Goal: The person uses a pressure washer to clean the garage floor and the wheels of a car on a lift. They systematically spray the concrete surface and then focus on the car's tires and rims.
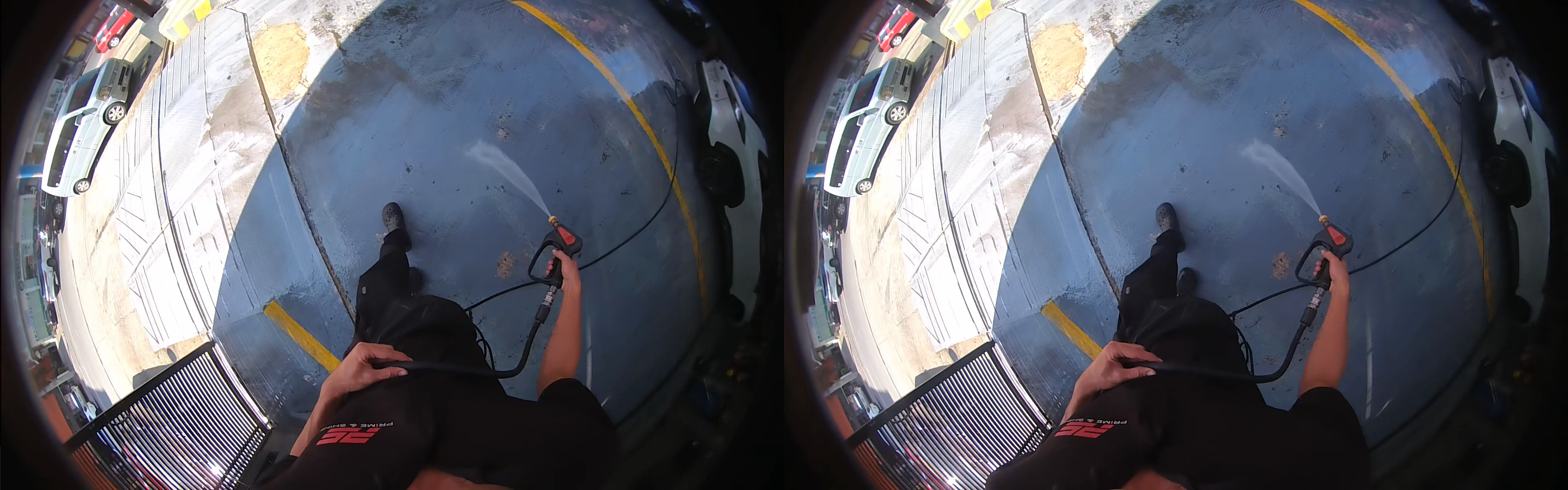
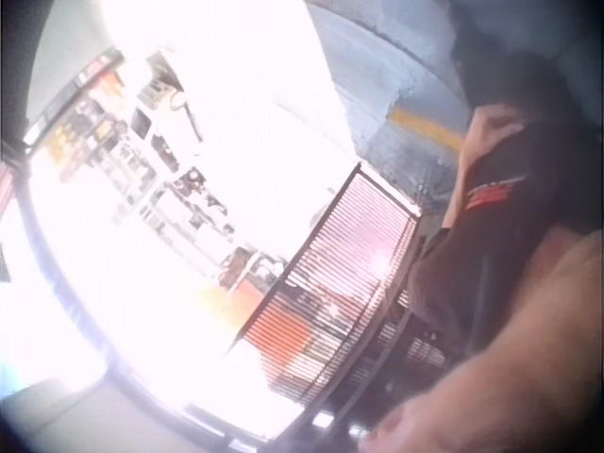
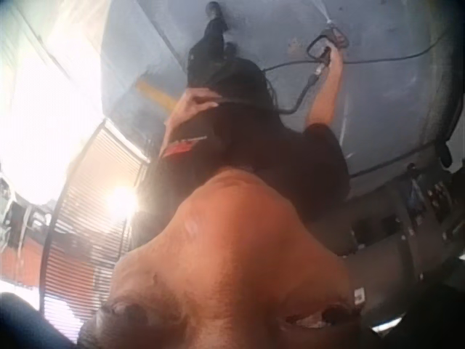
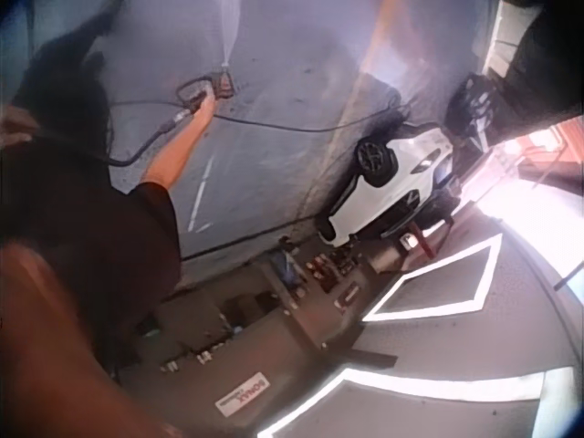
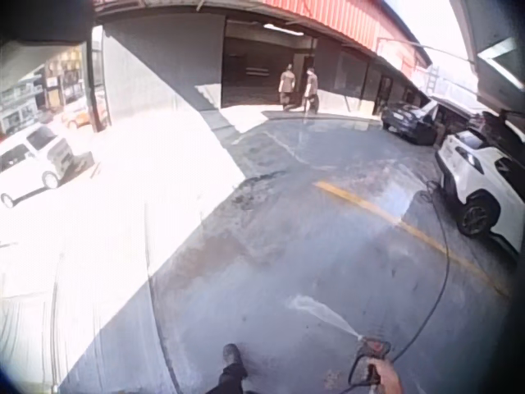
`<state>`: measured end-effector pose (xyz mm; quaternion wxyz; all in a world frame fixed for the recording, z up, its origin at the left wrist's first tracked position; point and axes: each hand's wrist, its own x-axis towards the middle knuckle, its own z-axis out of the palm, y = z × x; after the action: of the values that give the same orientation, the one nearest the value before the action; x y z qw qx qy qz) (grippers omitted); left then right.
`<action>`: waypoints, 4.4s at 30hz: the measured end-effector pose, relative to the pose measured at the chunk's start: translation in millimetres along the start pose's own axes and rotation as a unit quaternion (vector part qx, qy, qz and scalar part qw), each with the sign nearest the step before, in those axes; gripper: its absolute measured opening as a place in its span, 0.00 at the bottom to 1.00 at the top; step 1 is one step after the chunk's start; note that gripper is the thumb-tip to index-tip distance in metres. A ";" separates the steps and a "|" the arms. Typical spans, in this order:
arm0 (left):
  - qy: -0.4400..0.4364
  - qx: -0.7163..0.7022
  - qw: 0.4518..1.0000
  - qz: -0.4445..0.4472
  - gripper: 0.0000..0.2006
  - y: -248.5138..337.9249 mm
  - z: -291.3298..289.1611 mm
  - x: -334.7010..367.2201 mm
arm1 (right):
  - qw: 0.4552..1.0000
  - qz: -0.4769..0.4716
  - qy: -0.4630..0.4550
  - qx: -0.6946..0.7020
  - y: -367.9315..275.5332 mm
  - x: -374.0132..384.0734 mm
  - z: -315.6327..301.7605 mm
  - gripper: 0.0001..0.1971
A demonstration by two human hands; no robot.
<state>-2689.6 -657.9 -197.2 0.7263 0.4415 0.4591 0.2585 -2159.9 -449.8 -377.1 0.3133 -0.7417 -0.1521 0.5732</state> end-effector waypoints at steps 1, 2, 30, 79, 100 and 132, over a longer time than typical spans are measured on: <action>-0.007 0.012 1.000 0.013 0.13 7.9 -8.0 15.1 | 0.996 -0.020 0.024 0.078 -8.5 14.5 -1.5 0.10; -0.014 0.024 0.999 0.026 0.13 16.4 -16.6 32.1 | 0.996 -0.027 0.020 0.086 -21.2 31.4 -2.3 0.11; -0.189 0.039 0.981 0.018 0.14 292.9 -196.0 454.8 | 0.995 0.048 0.063 -0.057 -382.4 251.4 55.5 0.08; 0.185 0.024 0.974 0.128 0.17 602.8 -205.9 849.0 | 0.808 -0.190 -0.332 -0.448 -1025.7 614.7 514.0 0.10; 0.525 -0.074 0.845 0.071 0.16 497.2 -75.1 765.0 | 0.401 -0.533 -0.340 -0.663 -852.2 428.3 560.0 0.26; 0.956 -0.272 -0.103 -0.041 0.11 322.0 131.6 580.4 | 0.110 -0.307 -0.644 -0.692 -205.4 8.0 698.0 0.44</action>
<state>-2304.0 -104.4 -143.9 0.3827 0.5088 -0.5953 -0.4902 -2790.2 -86.8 -354.1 -0.4011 0.1175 -0.8429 0.3388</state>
